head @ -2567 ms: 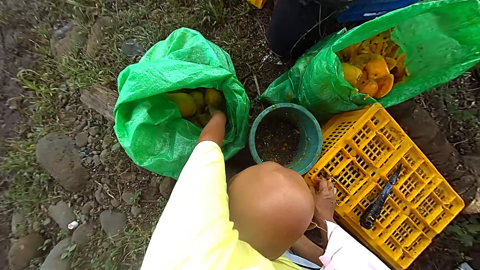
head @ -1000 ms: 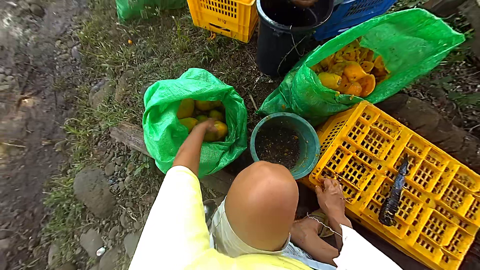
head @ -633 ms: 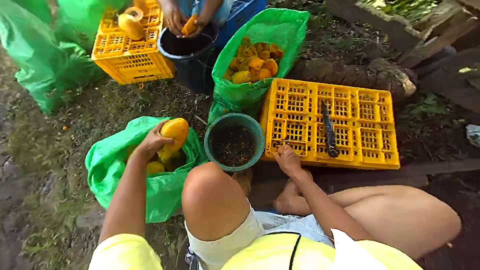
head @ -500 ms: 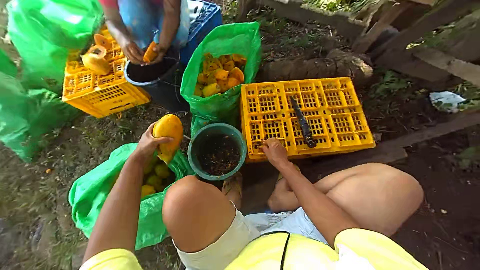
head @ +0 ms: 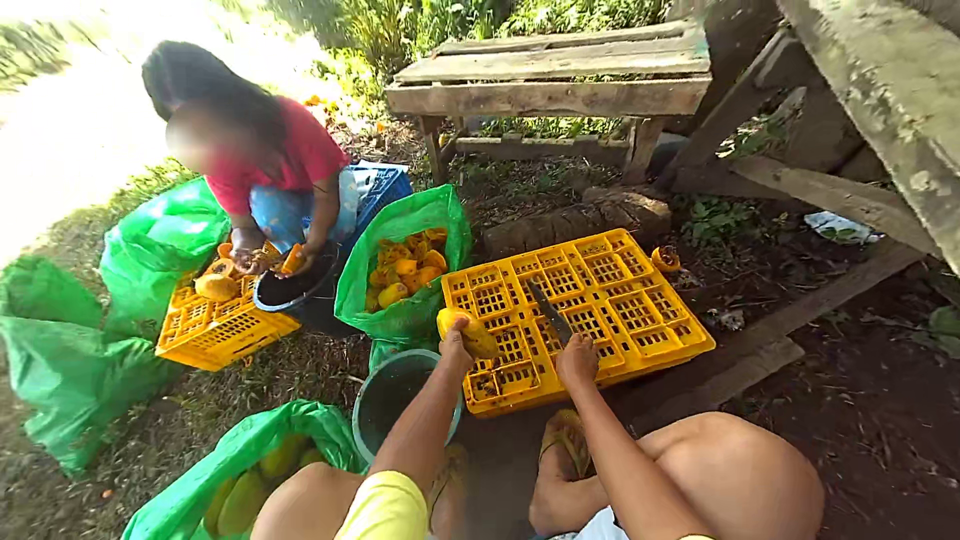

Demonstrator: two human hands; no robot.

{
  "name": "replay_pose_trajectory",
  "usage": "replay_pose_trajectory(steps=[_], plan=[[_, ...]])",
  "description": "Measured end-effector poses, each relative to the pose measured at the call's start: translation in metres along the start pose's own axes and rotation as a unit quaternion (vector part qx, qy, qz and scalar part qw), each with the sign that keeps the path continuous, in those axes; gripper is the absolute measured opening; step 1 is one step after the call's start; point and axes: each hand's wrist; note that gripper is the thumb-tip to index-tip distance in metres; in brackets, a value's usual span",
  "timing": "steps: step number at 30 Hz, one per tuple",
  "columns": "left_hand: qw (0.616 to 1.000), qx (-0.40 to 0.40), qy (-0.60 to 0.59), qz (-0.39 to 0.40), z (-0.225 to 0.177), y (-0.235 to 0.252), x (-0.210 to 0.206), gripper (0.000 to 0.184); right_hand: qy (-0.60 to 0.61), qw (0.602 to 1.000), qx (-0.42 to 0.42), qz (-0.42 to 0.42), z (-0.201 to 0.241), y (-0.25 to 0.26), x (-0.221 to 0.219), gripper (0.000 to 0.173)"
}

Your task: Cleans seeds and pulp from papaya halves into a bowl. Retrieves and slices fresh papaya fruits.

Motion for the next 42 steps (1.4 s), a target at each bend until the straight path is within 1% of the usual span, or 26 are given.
replay_pose_trajectory(steps=[3,5,7,9,10,11,12,13,14,15,16,18,19,22,23,24,26,27,29,31,33,35,38,39,42], plan=[[0.996,0.05,-0.071,-0.034,0.033,-0.016,-0.023,0.061,-0.023,1.0,0.002,0.009,-0.003,0.004,-0.006,0.055],[0.994,0.056,-0.079,-0.055,0.047,-0.02,-0.031,0.06,-0.041,0.999,0.007,0.011,-0.006,0.007,-0.014,0.058],[0.994,0.052,-0.059,-0.075,0.053,-0.017,-0.035,0.064,-0.055,0.998,0.013,0.015,-0.008,0.008,-0.019,0.058],[0.997,0.043,-0.006,-0.067,0.05,-0.017,-0.033,0.07,-0.047,0.999,0.003,0.026,-0.007,0.006,-0.016,0.058],[0.997,0.03,0.039,-0.061,0.045,-0.018,-0.029,0.072,-0.029,0.999,-0.016,0.035,-0.005,0.003,-0.01,0.056],[0.993,0.001,0.099,-0.068,0.04,-0.019,-0.024,0.075,-0.008,0.998,-0.044,0.048,-0.002,-0.001,-0.002,0.054],[0.98,-0.041,0.172,-0.09,0.035,-0.02,-0.018,0.081,0.015,0.995,-0.073,0.064,0.001,-0.004,0.007,0.052],[0.956,-0.087,0.257,-0.111,0.03,-0.022,-0.009,0.092,0.032,0.991,-0.094,0.085,0.002,-0.006,0.014,0.05],[0.92,-0.136,0.345,-0.124,0.027,-0.02,0.001,0.102,0.052,0.988,-0.105,0.104,0.0,-0.009,0.017,0.049],[0.883,-0.194,0.411,-0.115,0.023,-0.018,0.009,0.102,0.081,0.984,-0.113,0.115,-0.005,-0.01,0.014,0.047],[0.846,-0.255,0.461,-0.081,0.019,-0.011,0.016,0.094,0.12,0.979,-0.12,0.111,-0.01,-0.009,0.007,0.044],[0.781,-0.354,0.512,0.042,0.014,0.014,0.027,0.073,0.196,0.968,-0.135,0.084,-0.015,-0.014,-0.003,0.044],[0.759,-0.377,0.521,0.1,0.01,0.026,0.029,0.072,0.225,0.962,-0.14,0.072,-0.014,-0.017,-0.006,0.047],[0.724,-0.385,0.538,0.194,-0.006,0.035,0.02,0.084,0.287,0.948,-0.131,0.044,-0.005,-0.035,-0.009,0.042],[0.707,-0.376,0.559,0.213,-0.011,0.036,0.013,0.089,0.297,0.945,-0.123,0.055,-0.001,-0.04,-0.009,0.04],[0.68,-0.373,0.591,0.222,-0.014,0.038,0.005,0.094,0.298,0.944,-0.118,0.082,0.003,-0.043,-0.009,0.04],[0.615,-0.362,0.666,0.215,-0.012,0.039,-0.007,0.109,0.307,0.933,-0.124,0.143,0.01,-0.053,-0.01,0.04],[0.589,-0.361,0.694,0.201,-0.01,0.035,-0.01,0.112,0.316,0.924,-0.132,0.169,0.014,-0.061,-0.008,0.043],[0.546,-0.368,0.733,0.172,-0.009,0.025,-0.017,0.11,0.335,0.91,-0.141,0.198,0.02,-0.079,-0.004,0.047],[0.513,-0.379,0.752,0.165,-0.008,0.02,-0.019,0.106,0.338,0.906,-0.139,0.213,0.022,-0.096,-0.004,0.044],[0.504,-0.385,0.754,0.17,-0.008,0.018,-0.02,0.108,0.328,0.911,-0.121,0.217,0.022,-0.109,-0.004,0.044],[0.512,-0.385,0.747,0.178,-0.008,0.018,-0.021,0.112,0.304,0.922,-0.102,0.218,0.019,-0.115,-0.003,0.047],[0.521,-0.388,0.741,0.172,-0.005,0.019,-0.019,0.106,0.253,0.94,-0.084,0.213,0.011,-0.12,-0.007,0.047],[0.526,-0.388,0.737,0.171,-0.004,0.019,-0.018,0.105,0.241,0.943,-0.084,0.214,0.009,-0.121,-0.008,0.046],[0.523,-0.389,0.739,0.168,-0.004,0.018,-0.016,0.103,0.222,0.947,-0.085,0.218,0.007,-0.124,-0.008,0.046]])
Point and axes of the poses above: each hand's wrist, its own y-axis towards the middle knuckle, its own x-axis out of the back of the hand, z = x × y, and after that the axes turned 9 degrees about -z, right-handed
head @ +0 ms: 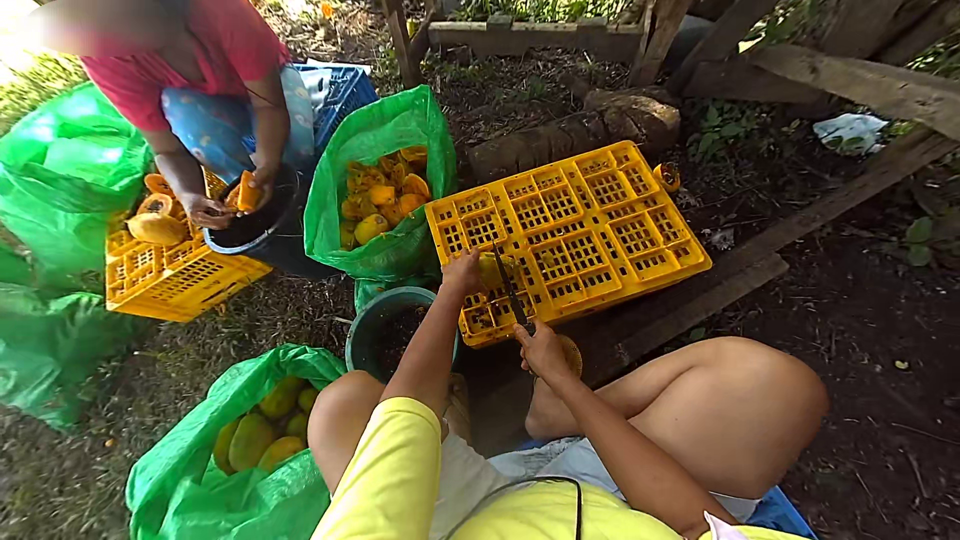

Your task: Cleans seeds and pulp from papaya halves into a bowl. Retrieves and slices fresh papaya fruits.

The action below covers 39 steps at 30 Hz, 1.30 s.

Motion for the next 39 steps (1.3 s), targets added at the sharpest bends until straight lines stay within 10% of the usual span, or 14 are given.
replay_pose_trajectory(steps=[39], plan=[[1.0,0.0,-0.005,-0.03,0.003,-0.007,-0.01,0.096,-0.114,0.993,0.028,0.009,0.044,0.04,-0.03,0.044]])
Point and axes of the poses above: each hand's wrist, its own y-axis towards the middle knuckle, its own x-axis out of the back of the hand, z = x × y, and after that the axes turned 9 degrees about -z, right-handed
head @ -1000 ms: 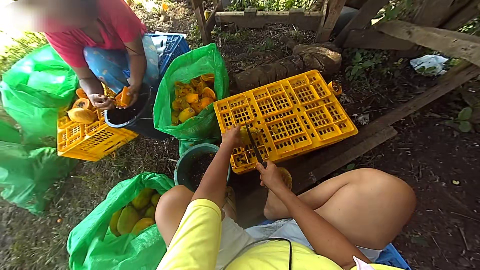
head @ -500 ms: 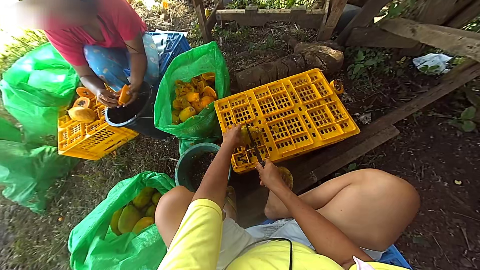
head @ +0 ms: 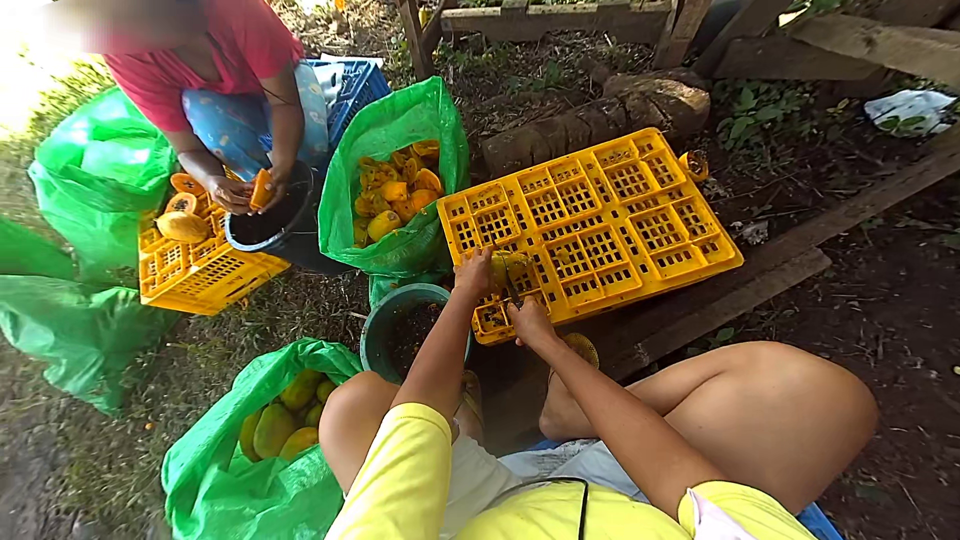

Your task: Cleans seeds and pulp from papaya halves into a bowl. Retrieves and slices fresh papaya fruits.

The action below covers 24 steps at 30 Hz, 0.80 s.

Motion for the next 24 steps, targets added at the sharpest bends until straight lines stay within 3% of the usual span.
replay_pose_trajectory(steps=[4,8,16,24], plan=[[0.998,-0.041,0.053,0.019,0.001,0.004,0.001,0.094,-0.038,0.999,0.002,0.004,-0.013,-0.011,-0.004,0.044],[0.998,-0.053,0.03,0.026,0.005,0.007,-0.002,0.095,-0.056,0.998,-0.009,-0.004,-0.02,-0.019,-0.01,0.045],[0.998,-0.064,-0.002,-0.015,0.011,-0.004,-0.009,0.104,-0.097,0.995,0.01,0.0,0.0,0.001,-0.011,0.044],[0.996,-0.062,-0.019,-0.061,0.014,-0.012,-0.017,0.102,-0.125,0.992,0.006,-0.003,-0.036,-0.026,-0.012,0.047]])
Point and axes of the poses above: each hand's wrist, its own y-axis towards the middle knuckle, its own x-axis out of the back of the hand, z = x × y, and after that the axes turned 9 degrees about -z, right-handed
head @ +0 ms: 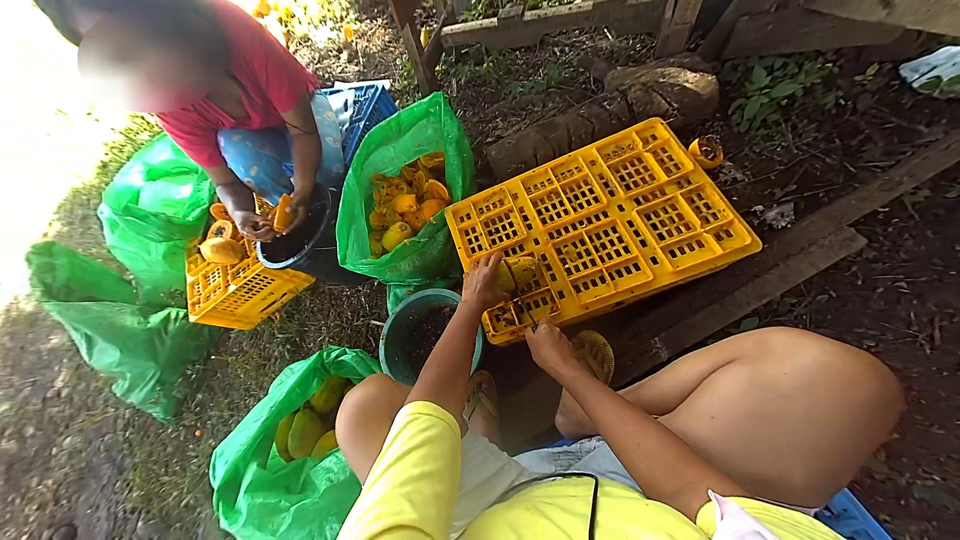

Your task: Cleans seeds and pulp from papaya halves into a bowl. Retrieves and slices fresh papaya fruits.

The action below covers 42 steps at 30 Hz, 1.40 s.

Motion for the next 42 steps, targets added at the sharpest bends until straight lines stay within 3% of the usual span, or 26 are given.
replay_pose_trajectory(steps=[4,8,10,13,15,18,20,22,24,26,29,32,35,37,42], plan=[[0.998,0.012,-0.014,-0.065,-0.001,-0.021,-0.009,0.098,0.015,1.0,0.002,0.006,-0.004,0.003,0.002,0.047],[0.964,0.103,-0.198,-0.145,0.007,-0.033,-0.015,0.096,0.062,0.998,-0.011,0.007,-0.02,0.0,0.007,0.045],[0.907,0.175,-0.351,-0.153,0.004,-0.031,-0.008,0.092,0.088,0.996,-0.019,0.013,-0.025,-0.001,0.011,0.044],[0.787,0.251,-0.549,-0.13,0.003,-0.033,-0.015,0.079,0.183,0.981,-0.043,0.05,-0.027,0.0,0.016,0.044],[0.744,0.266,-0.604,-0.101,0.0,-0.039,-0.02,0.066,0.261,0.96,-0.063,0.077,-0.025,-0.006,0.02,0.043],[0.759,0.258,-0.594,-0.066,0.003,-0.051,-0.029,0.059,0.28,0.954,-0.072,0.084,-0.03,-0.012,0.022,0.04],[0.755,0.255,-0.598,-0.09,0.005,-0.045,-0.034,0.062,0.253,0.963,-0.054,0.073,-0.035,-0.017,0.02,0.04],[0.776,0.265,-0.56,-0.113,0.011,-0.033,-0.037,0.081,0.208,0.976,-0.033,0.059,-0.035,-0.022,0.018,0.04],[0.823,0.307,-0.46,-0.13,0.011,-0.026,-0.033,0.099,0.163,0.985,-0.011,0.046,-0.033,-0.028,0.016,0.04],[0.853,0.343,-0.368,-0.141,0.004,-0.025,-0.023,0.095,0.141,0.989,-0.002,0.042,-0.031,-0.032,0.013,0.041],[0.863,0.345,-0.338,-0.151,-0.004,-0.024,-0.016,0.079,0.149,0.988,-0.006,0.048,-0.031,-0.03,0.01,0.041],[0.831,0.35,-0.392,-0.182,-0.006,-0.028,-0.018,0.063,0.174,0.983,-0.009,0.064,-0.03,-0.035,0.013,0.04],[0.746,0.344,-0.522,-0.229,0.001,-0.036,-0.029,0.045,0.201,0.978,-0.001,0.061,-0.031,-0.044,0.018,0.039],[0.715,0.336,-0.561,-0.247,0.005,-0.04,-0.036,0.042,0.216,0.975,0.002,0.05,-0.03,-0.049,0.021,0.038],[0.739,0.315,-0.536,-0.259,-0.001,-0.039,-0.045,0.043,0.2,0.978,0.01,0.052,-0.02,-0.06,0.024,0.038]])
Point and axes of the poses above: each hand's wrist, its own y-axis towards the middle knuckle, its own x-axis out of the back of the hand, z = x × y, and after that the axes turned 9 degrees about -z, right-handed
